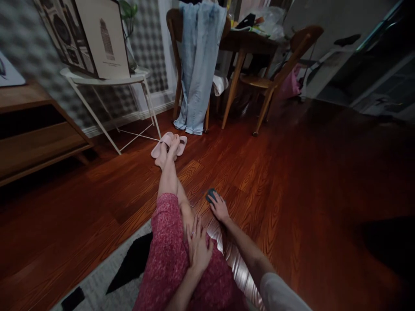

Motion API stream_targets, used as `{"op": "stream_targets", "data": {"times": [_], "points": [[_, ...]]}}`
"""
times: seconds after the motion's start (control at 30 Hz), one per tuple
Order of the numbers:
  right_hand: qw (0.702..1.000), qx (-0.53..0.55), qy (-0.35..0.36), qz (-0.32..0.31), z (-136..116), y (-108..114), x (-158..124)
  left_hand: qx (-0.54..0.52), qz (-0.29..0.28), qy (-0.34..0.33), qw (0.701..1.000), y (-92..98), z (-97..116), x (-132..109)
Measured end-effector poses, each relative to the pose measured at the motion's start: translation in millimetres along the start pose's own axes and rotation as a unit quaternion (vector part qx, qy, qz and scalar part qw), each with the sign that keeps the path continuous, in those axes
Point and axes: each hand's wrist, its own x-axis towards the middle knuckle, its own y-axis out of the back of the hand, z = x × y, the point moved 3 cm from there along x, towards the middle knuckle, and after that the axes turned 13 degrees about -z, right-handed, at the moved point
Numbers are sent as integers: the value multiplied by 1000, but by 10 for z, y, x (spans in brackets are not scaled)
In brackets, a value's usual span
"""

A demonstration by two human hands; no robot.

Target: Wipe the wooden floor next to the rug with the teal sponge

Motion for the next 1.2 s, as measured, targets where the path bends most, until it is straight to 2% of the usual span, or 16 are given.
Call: {"op": "stream_targets", "data": {"times": [0.1,0.23,0.3,0.37,0.43,0.5,0.6,0.67,0.83,0.97,1.1,1.2], "points": [[989,11,-136,48,682,160,-350,-1,-4,3,1000,12,-1,7],[946,21,-304,108,1451,175,-1190,11,-10,1,1000,12,-2,14],[912,23,-387,130,1681,122,-1678,18,-15,1,1000,4,-7,17],[881,21,-449,149,1765,53,-2114,23,-16,3,1000,-7,-18,22],[861,20,-482,164,1707,-25,-2437,27,-12,2,1000,-20,-31,29],[852,21,-493,173,1540,-113,-2624,34,-6,1,999,-33,-48,38],[846,27,-500,182,1176,-251,-2680,51,3,-7,999,-55,-70,54],[857,31,-484,174,895,-332,-2590,64,6,-10,998,-69,-84,64],[934,12,-339,113,152,-442,-2085,92,11,-3,996,-93,-129,91],[972,-10,-223,69,-285,-501,-1677,108,19,-7,994,-111,-167,114],[986,1,-163,34,-404,-486,-1584,105,21,-4,994,-111,-202,135],[996,50,-76,-10,-312,-377,-1823,95,10,-1,995,-80,-204,144]]}}
